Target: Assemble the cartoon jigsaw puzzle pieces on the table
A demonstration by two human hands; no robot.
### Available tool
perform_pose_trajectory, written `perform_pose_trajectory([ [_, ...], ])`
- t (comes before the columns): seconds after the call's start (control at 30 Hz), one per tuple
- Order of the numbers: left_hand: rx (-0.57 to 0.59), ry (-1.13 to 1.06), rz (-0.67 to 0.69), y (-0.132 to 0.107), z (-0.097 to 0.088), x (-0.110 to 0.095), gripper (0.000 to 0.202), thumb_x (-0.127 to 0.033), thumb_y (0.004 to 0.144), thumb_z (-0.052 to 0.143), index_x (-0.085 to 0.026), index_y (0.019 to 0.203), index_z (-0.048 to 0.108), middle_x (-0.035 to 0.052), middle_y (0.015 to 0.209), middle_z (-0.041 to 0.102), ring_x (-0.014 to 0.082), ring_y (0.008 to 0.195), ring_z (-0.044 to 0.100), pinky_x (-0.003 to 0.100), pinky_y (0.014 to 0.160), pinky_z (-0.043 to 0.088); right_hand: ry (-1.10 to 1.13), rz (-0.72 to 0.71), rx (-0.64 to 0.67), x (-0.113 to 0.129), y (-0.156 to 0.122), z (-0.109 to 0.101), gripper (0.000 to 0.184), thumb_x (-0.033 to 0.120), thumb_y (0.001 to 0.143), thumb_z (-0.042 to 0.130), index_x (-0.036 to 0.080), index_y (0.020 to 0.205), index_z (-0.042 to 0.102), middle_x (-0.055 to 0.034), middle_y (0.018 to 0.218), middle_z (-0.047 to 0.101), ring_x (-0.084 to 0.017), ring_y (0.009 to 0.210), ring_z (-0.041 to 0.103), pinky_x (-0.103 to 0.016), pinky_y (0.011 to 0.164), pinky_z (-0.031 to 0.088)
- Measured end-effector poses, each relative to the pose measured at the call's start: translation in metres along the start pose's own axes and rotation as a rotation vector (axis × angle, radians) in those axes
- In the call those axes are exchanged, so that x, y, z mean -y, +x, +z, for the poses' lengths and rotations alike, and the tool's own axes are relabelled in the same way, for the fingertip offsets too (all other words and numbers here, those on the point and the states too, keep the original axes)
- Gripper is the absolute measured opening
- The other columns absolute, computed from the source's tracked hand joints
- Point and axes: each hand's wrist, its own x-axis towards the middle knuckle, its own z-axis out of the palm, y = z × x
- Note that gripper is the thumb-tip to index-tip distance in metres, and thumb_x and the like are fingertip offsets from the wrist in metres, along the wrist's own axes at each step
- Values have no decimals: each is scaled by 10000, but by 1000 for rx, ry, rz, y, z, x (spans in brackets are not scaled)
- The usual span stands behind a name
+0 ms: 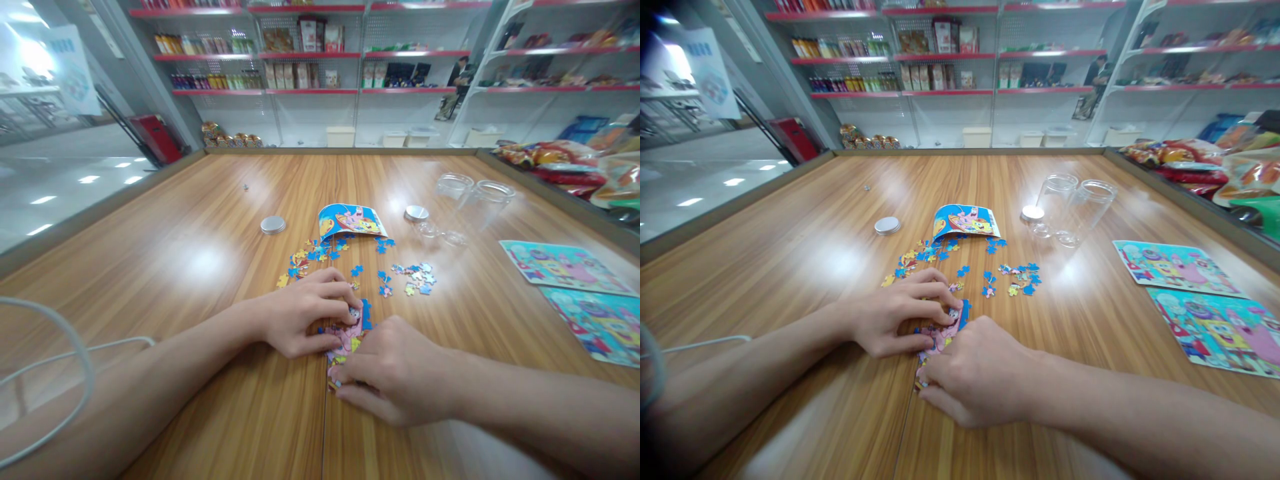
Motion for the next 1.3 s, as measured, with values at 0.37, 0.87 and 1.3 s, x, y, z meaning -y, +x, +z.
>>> perform_pose_trajectory([
  [0.37,-17,-4,-1,0,0,0,200,-233,869,671,-195,1063,640,121,1222,663,284,1144,552,480,1043,461,51,38,-274,-5,-1,0,175,249,930,534,189,782,606,25,578,592,-111,492,524,-279,471,263],
  [0.87,-21,7,-17,-3,1,4,302,-100,870,573,-221,1128,671,103,1223,672,274,1147,534,467,1013,495,85,-78,-158,-17,-3,-3,303,116,783,471,198,1028,628,42,612,577,-115,502,492,-259,481,298],
  [1.3,-60,122,-15,-4,1,7,334,-71,849,579,-263,1078,727,97,1305,610,283,1173,516,497,1035,466,216,179,-473,-38,-2,0,192,113,769,515,177,704,685,47,504,553,-61,417,437,-202,463,310],
])
